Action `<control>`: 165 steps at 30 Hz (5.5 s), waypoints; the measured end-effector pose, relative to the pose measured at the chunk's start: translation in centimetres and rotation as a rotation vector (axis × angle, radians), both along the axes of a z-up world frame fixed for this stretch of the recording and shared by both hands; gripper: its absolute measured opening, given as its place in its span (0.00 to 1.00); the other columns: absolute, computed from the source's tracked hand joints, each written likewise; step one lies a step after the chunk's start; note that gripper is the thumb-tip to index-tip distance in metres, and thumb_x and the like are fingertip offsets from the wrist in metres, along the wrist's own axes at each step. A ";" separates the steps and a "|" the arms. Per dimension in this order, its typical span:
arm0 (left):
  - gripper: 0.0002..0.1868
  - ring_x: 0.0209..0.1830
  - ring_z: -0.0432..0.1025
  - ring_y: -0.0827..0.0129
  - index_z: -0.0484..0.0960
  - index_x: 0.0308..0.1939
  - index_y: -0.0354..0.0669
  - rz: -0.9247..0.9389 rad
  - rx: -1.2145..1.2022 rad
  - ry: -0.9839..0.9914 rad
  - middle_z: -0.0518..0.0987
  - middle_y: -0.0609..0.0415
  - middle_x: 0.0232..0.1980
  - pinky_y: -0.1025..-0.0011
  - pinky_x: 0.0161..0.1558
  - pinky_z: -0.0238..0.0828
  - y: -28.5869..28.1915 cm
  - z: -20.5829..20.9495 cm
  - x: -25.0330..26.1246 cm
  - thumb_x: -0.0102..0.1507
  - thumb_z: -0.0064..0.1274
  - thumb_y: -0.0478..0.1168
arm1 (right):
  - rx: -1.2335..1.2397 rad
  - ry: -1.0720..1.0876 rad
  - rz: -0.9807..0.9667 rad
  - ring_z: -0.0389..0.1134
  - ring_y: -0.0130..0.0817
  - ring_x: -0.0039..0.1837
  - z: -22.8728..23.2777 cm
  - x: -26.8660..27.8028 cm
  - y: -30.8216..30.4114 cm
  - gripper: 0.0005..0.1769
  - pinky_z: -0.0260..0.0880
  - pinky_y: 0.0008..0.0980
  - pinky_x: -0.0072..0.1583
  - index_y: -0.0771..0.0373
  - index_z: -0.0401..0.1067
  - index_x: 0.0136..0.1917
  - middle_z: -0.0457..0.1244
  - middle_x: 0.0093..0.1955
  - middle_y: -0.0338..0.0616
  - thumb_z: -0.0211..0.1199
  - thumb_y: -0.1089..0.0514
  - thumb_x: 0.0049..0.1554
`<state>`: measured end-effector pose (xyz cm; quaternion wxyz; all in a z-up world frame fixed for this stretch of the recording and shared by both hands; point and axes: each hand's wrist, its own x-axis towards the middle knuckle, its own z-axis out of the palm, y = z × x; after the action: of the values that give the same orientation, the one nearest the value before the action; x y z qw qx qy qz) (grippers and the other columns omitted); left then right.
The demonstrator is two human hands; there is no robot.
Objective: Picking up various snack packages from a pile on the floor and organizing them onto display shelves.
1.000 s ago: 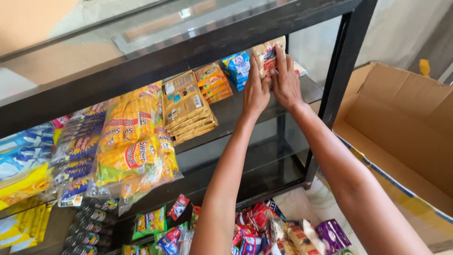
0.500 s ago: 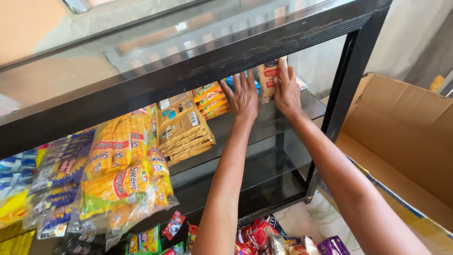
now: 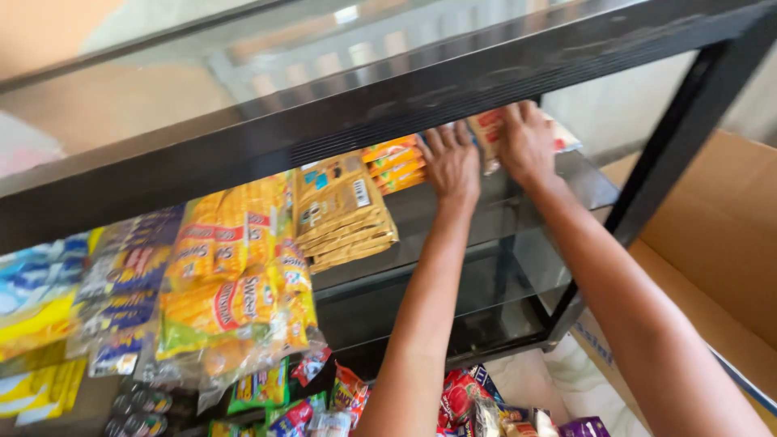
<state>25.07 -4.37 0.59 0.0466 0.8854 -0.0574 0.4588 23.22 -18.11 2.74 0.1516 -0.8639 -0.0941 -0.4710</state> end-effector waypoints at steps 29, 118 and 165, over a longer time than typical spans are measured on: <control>0.14 0.70 0.63 0.46 0.80 0.56 0.51 -0.111 0.001 0.140 0.73 0.46 0.63 0.33 0.72 0.49 -0.1 1.4 -1.4 0.68 0.45 0.43 | 0.040 0.284 0.037 0.59 0.56 0.73 2.0 -3.5 -3.5 0.25 0.58 0.63 0.68 0.57 0.73 0.68 0.64 0.69 0.50 0.57 0.41 0.67; 0.27 0.79 0.54 0.41 0.74 0.65 0.31 -0.268 0.008 0.064 0.66 0.35 0.73 0.40 0.78 0.35 1.9 -0.3 0.0 0.63 0.50 0.41 | -0.276 0.538 0.001 0.43 0.58 0.81 0.3 2.9 -1.4 0.33 0.33 0.88 0.65 0.41 0.57 0.79 0.53 0.80 0.33 0.39 0.32 0.65; 0.29 0.84 0.40 0.44 0.64 0.74 0.35 -0.486 -0.040 0.154 0.54 0.39 0.82 0.33 0.77 0.35 4.5 -4.6 -19.2 0.69 0.41 0.42 | -0.144 0.218 0.068 0.42 0.59 0.85 -5.0 -19.2 4.1 0.29 0.40 0.77 0.74 0.55 0.64 0.78 0.49 0.84 0.48 0.56 0.52 0.64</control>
<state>5.84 0.12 -4.01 0.1773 0.8769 -0.2557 0.3663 4.03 -13.98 -2.28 0.1143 -0.9149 -0.1398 -0.3611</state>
